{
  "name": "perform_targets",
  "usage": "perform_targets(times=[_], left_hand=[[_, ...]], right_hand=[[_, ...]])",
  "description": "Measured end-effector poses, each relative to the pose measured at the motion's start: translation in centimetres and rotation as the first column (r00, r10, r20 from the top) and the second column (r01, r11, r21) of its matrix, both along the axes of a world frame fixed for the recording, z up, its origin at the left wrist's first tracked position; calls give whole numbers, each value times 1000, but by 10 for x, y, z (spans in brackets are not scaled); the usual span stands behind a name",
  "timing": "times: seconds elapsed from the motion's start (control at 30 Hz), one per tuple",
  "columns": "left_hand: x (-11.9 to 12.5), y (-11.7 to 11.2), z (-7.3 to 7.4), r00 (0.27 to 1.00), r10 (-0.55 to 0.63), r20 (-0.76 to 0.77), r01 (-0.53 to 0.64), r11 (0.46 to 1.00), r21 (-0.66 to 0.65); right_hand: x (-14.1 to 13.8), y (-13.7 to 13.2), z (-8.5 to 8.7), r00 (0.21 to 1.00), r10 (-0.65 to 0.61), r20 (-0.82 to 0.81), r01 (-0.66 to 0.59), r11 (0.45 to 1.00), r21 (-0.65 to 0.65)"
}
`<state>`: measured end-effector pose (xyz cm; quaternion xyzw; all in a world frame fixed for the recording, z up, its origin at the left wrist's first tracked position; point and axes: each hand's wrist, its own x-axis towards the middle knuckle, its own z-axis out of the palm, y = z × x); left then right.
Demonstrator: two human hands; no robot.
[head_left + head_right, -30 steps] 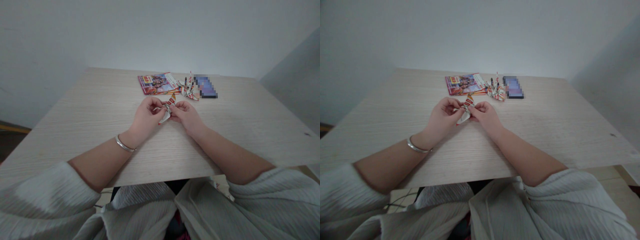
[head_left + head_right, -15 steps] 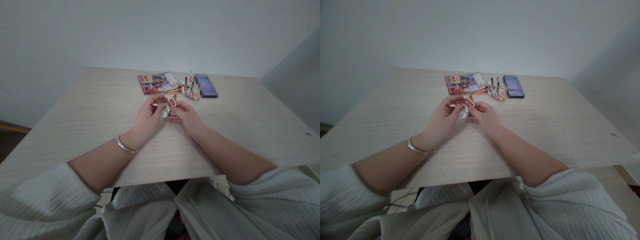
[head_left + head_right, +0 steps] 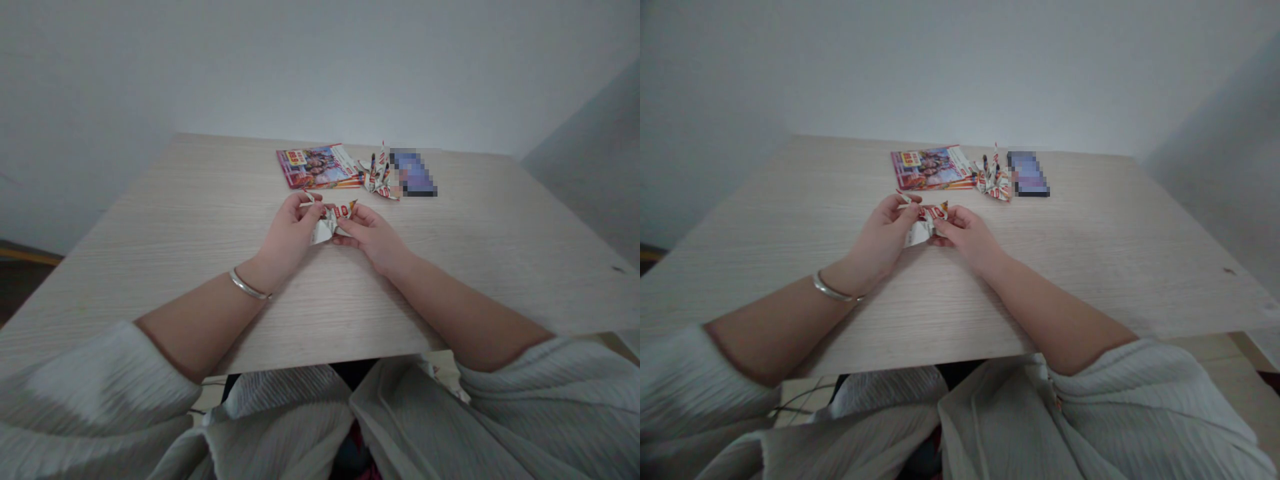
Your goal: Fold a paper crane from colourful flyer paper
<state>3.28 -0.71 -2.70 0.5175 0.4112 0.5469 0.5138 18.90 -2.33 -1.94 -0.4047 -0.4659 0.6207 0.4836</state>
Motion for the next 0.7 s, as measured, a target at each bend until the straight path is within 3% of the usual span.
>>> perform_targets(times=[0.1, 0.23, 0.33, 0.43, 0.7], left_hand=[[0, -1, 3, 996, -5, -92, 12, 997, 76], [-5, -3, 5, 948, 76, -310, -13, 980, 201], [-7, -6, 6, 933, 28, -359, 29, 988, 152], [-7, -8, 9, 949, -67, -308, 83, 996, 40], [-5, -6, 10, 989, -138, -57, 133, 988, -84]], right_hand=[[-1, 1, -1, 999, -27, -23, 27, 999, -21], [-1, 1, 0, 999, -55, -3, 55, 998, -27], [0, 0, 2, 997, -75, 19, 75, 997, -15], [1, -1, 2, 995, -94, 36, 94, 995, -12], [4, 1, 0, 986, -167, -4, 167, 986, -21]])
